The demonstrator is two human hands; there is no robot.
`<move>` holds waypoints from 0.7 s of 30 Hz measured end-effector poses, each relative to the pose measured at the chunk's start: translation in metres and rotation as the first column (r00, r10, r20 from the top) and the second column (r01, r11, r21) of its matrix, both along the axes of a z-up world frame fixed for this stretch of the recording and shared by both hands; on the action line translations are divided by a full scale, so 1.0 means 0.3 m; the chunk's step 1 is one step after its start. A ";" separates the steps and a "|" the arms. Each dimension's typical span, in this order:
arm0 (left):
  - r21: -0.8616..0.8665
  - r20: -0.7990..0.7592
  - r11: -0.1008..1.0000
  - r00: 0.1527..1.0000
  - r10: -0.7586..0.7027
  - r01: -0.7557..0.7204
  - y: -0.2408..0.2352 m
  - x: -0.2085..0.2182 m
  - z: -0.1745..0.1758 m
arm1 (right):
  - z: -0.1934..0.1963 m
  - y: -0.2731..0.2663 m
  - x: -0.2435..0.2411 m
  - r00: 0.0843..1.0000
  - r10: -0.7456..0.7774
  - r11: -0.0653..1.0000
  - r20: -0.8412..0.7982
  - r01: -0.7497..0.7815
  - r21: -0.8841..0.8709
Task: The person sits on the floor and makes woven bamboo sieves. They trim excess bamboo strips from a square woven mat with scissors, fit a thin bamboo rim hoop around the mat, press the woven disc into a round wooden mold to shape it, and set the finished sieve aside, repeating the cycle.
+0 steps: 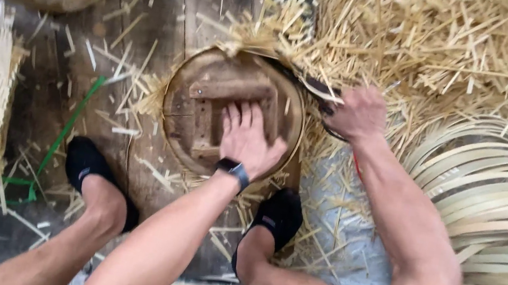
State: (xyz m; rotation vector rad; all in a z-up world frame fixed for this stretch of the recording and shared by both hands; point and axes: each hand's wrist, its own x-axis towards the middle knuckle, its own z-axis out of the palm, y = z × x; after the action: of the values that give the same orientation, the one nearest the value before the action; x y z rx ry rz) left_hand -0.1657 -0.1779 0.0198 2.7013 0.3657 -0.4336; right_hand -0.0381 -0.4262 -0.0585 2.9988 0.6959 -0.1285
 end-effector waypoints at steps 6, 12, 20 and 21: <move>-0.071 0.055 0.965 0.967 -0.248 0.252 0.059 -0.052 0.080 | 0.072 -0.106 -0.054 0.996 0.091 0.994 -0.001 -0.091 0.057; -0.045 -0.043 0.945 0.944 -0.327 0.325 0.071 -0.045 0.053 | 0.154 0.132 0.010 0.971 -0.054 0.982 -0.233 0.010 -0.188; 0.023 -0.078 0.765 0.764 -0.640 0.643 0.161 -0.033 0.143 | 0.103 -0.089 -0.027 0.932 -0.105 0.958 -0.347 0.001 -0.287; 0.037 -0.068 0.767 0.768 -0.637 0.640 0.161 -0.019 0.139 | 0.098 -0.050 -0.004 0.938 -0.100 0.959 -0.333 0.002 -0.283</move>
State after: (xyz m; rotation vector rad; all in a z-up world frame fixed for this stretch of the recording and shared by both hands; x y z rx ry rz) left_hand -0.1714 -0.1297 0.0614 2.8135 -0.5781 -0.6835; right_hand -0.0395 -0.4411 -0.0289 2.7441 0.5647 -0.7075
